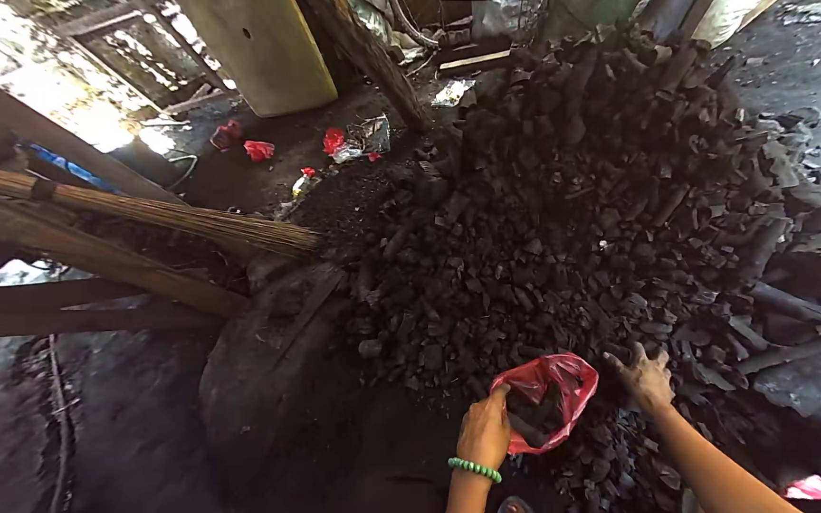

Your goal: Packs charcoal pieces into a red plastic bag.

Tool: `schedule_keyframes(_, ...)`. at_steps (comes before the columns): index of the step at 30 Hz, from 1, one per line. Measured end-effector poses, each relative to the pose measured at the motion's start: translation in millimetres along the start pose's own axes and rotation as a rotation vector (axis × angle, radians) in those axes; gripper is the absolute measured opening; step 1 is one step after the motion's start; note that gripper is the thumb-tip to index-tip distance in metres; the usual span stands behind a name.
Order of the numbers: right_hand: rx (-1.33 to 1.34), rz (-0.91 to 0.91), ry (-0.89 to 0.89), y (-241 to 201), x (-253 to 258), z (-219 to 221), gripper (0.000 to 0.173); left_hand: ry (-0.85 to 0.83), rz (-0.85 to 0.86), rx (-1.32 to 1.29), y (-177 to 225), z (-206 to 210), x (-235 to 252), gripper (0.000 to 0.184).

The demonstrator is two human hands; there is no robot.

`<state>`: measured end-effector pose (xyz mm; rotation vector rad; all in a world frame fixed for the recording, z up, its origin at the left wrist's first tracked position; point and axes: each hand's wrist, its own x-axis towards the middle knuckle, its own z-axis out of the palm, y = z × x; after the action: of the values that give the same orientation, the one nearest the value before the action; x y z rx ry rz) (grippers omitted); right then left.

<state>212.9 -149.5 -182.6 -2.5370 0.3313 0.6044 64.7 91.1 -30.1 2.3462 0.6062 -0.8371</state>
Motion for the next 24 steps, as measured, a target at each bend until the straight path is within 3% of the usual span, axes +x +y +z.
schedule_keyframes(3, -0.143, -0.155, -0.024, -18, -22, 15, 0.051, 0.174, 0.067, -0.16, -3, -3, -3, 0.041)
schedule_keyframes(5, -0.185, -0.243, -0.055, -15, -26, 21, 0.05, 0.338, 0.178, -0.397, -8, 3, -1, 0.035)
schedule_keyframes(7, -0.111, -0.308, -0.08, -4, -20, 19, 0.05, 0.381, 0.252, -0.65, -12, 5, 2, 0.033)
schedule_keyframes(9, 0.191, -0.291, -0.084, 7, -10, 14, 0.043, 0.357, 0.286, -0.876, -12, 4, 1, 0.032)
schedule_keyframes(12, 0.985, -0.111, -0.126, -2, -16, 7, 0.033, 0.298, 0.267, -1.104, -5, 2, -3, 0.031)
schedule_keyframes(14, 1.439, -0.036, -0.325, -25, -39, 3, 0.028, 0.259, 0.227, -1.137, -1, 1, -5, 0.037)
schedule_keyframes(15, 1.526, -0.047, -0.446, -36, -53, 2, 0.025, 0.241, 0.217, -1.141, 0, 1, -6, 0.041)
schedule_keyframes(17, 1.404, -0.168, -0.658, -54, -77, 9, 0.034, 0.218, 0.222, -1.168, 2, 2, -8, 0.05)
schedule_keyframes(21, 0.305, -0.71, -0.802, -90, -86, 14, 0.048, 0.254, 0.264, -1.265, 6, -3, -24, 0.056)
schedule_keyframes(22, 0.262, -0.763, -0.787, -97, -84, 8, 0.043, 0.316, 0.286, -1.292, 5, -8, -33, 0.055)
schedule_keyframes(24, 0.528, -0.705, -0.745, -107, -76, -11, 0.025, 0.474, 0.355, -1.336, -2, -19, -53, 0.055)
